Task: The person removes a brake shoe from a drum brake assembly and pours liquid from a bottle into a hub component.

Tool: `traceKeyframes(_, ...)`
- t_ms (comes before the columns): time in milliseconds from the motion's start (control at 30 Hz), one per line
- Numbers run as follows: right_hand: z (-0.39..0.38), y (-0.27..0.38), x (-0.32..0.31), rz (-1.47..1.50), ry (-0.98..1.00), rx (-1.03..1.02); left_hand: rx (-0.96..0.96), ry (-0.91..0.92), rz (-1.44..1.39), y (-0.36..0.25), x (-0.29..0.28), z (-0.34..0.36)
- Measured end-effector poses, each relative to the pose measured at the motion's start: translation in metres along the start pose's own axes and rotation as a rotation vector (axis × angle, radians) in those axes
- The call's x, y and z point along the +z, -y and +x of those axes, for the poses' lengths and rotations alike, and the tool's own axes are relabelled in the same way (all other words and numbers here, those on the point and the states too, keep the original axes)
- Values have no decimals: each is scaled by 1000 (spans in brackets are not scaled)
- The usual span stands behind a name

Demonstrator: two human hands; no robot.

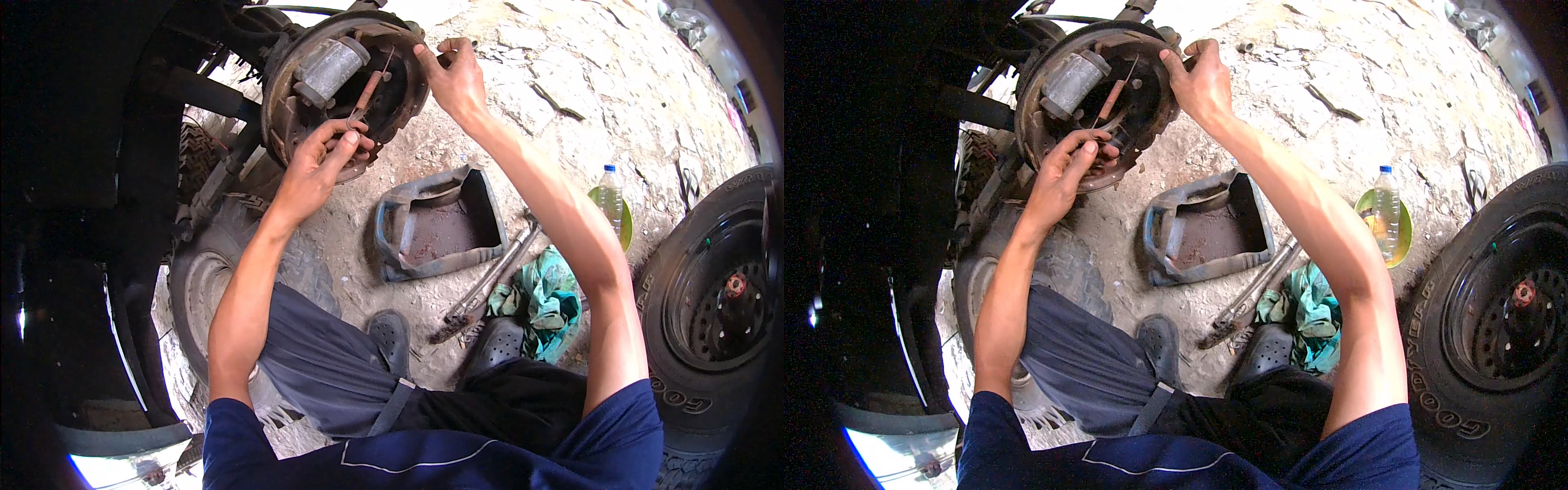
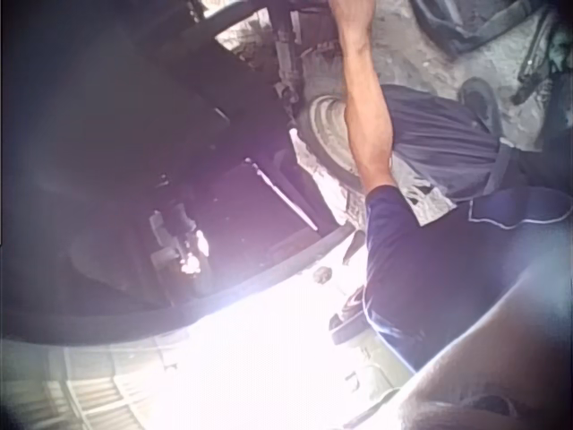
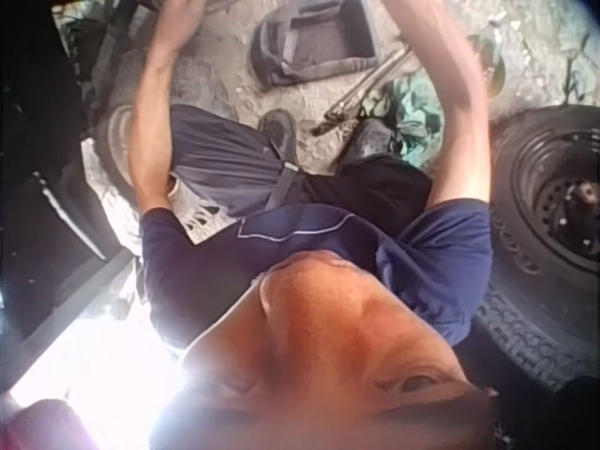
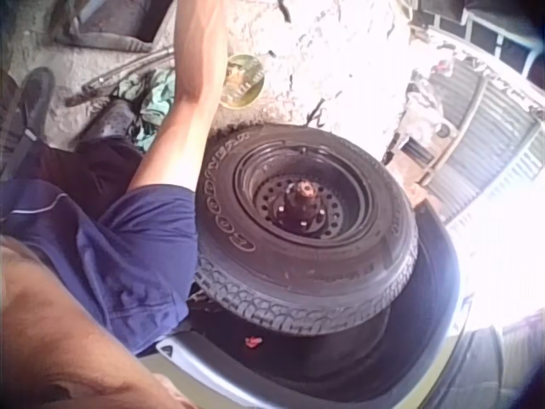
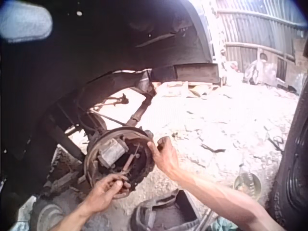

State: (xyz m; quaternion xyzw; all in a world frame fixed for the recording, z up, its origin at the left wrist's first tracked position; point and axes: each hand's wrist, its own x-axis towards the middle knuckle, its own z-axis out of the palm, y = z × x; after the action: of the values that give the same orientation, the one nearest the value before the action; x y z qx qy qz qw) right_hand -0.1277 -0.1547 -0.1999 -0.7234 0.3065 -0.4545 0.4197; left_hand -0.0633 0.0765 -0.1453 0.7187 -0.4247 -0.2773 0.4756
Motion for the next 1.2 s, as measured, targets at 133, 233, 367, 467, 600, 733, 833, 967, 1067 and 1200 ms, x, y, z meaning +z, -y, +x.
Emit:
traceKeyframes(133,-19,33,-11,414,486,370,-42,-134,-57,0,11,3)
traceKeyframes(233,-32,34,-1,554,641,269,-38,-174,70,7,18,9)
traceKeyframes(367,-29,47,3,809,655,400,-101,-277,195,13,17,12)
traceKeyframes(467,-38,29,34,923,467,422,-45,-355,414,15,22,10)
traceKeyframes(600,-44,20,58,676,233,245,-4,-328,547,-4,25,-4)
traceKeyframes(733,-58,37,68,428,-46,156,82,-333,355,-22,15,-15)
traceKeyframes(833,-55,41,66,482,-45,200,106,-350,356,-30,16,-16)
traceKeyframes(967,-58,55,64,631,-82,266,130,-402,345,-34,16,-15)
traceKeyframes(1067,-49,27,76,801,-105,193,133,-402,313,-35,17,-14)
traceKeyframes(1200,-47,8,11,659,294,326,99,-392,260,-29,8,-22)
